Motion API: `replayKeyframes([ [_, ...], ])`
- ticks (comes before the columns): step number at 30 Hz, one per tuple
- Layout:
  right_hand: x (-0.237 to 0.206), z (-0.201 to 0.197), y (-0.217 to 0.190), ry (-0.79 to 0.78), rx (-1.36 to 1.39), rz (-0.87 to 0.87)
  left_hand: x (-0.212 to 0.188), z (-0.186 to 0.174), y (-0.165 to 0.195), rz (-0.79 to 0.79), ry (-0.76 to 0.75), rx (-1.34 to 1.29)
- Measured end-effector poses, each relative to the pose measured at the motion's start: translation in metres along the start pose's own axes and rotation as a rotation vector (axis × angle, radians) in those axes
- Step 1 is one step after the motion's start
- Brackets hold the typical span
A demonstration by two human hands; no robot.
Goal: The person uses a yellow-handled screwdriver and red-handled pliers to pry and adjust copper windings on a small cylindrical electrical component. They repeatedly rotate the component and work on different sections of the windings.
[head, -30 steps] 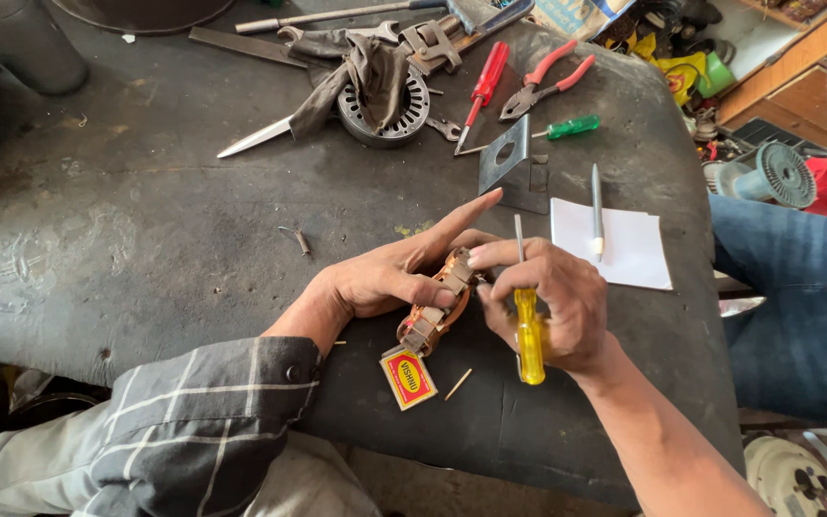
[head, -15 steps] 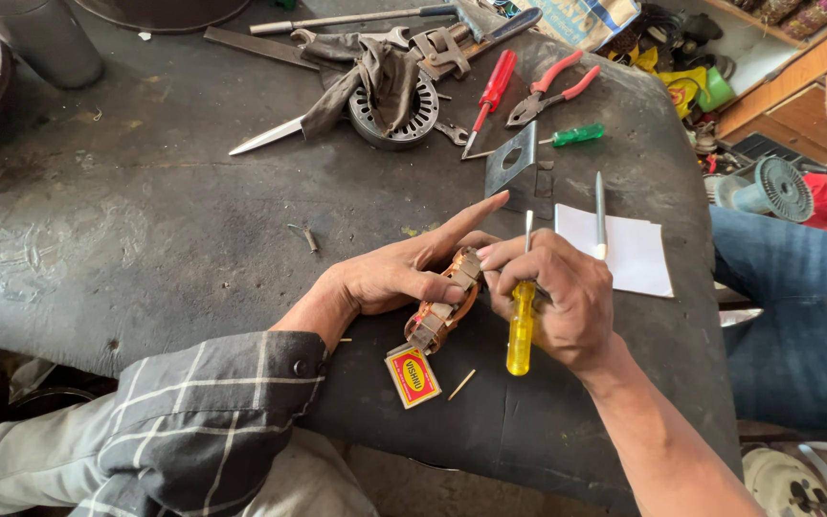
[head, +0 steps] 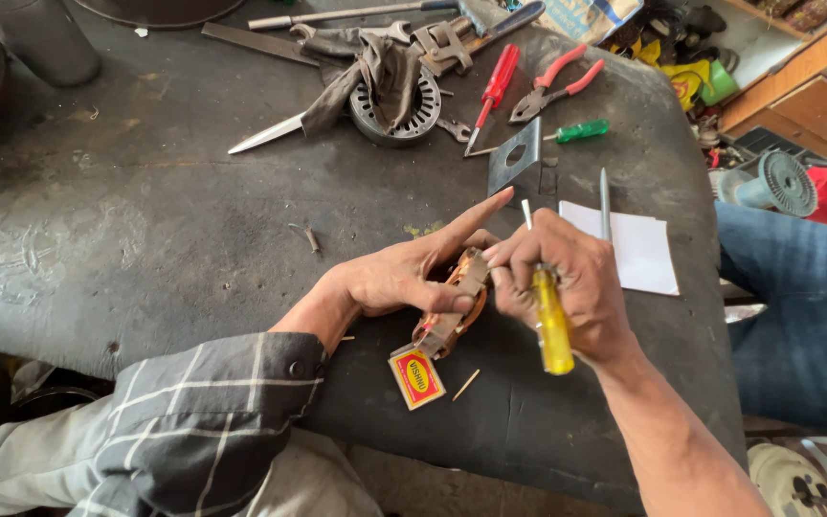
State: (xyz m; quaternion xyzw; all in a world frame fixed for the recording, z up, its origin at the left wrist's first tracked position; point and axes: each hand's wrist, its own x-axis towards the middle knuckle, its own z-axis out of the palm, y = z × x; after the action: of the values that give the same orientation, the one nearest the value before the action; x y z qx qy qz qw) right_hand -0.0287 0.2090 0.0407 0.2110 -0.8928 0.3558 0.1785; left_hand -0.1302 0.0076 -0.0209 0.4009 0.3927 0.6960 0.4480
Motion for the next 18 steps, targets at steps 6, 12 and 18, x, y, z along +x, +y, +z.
replayKeyframes([
  [6,-0.006,-0.006,0.019,0.219,0.218,0.198,0.007,-0.005,0.007,0.07,-0.075,0.094],
  [12,-0.016,-0.003,0.009,0.105,0.086,0.12,-0.006,-0.009,0.003,0.036,-0.031,-0.118],
  [18,-0.015,-0.004,-0.002,-0.03,0.007,-0.077,-0.003,-0.004,0.004,0.036,-0.035,0.057],
])
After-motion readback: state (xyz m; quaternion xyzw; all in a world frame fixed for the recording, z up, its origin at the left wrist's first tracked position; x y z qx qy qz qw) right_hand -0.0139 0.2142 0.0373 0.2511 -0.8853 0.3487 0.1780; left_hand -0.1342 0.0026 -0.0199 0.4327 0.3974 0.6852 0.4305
